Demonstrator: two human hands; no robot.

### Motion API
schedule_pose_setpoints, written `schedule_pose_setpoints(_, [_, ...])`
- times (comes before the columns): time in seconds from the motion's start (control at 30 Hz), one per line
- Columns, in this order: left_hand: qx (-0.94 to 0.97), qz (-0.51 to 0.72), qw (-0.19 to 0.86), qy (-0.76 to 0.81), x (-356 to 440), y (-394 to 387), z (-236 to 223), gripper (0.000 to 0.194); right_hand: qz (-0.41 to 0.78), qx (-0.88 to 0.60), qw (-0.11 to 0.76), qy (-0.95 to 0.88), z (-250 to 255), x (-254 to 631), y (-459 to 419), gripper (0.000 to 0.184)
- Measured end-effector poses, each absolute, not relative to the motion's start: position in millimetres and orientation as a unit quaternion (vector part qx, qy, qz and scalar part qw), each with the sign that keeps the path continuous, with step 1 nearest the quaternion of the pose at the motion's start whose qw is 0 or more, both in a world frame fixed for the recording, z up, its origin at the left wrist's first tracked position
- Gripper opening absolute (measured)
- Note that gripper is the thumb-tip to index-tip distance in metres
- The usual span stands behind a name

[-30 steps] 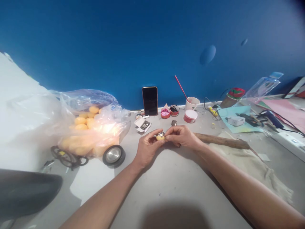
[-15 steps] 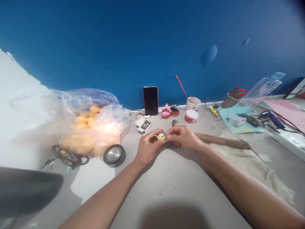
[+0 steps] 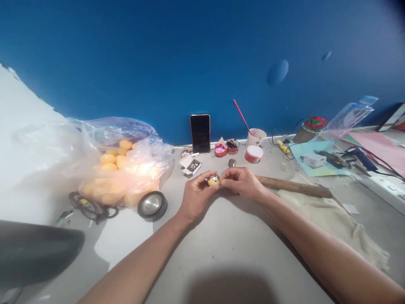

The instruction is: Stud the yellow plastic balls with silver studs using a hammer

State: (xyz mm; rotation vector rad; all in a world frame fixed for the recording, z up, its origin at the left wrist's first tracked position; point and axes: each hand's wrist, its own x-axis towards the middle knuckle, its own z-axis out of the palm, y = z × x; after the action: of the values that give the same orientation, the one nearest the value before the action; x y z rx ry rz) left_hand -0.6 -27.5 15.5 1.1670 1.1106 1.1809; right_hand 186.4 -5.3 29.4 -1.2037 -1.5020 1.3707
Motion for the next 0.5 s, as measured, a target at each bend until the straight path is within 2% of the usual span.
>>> schedule_pose_setpoints(0.3, [0.489, 0.499, 0.533, 0.477, 0.6, -29.8, 18.0, 0.048, 0.555, -0.48, 0.353, -0.58, 34.5, 186.9, -4.5, 0.023])
schedule_pose_setpoints(0.5, [0.466, 0.496, 0.56, 0.473, 1.9, -29.6, 17.6, 0.053, 0.567, -0.476, 0.334, -0.584, 40.3, 190.2, -3.6, 0.018])
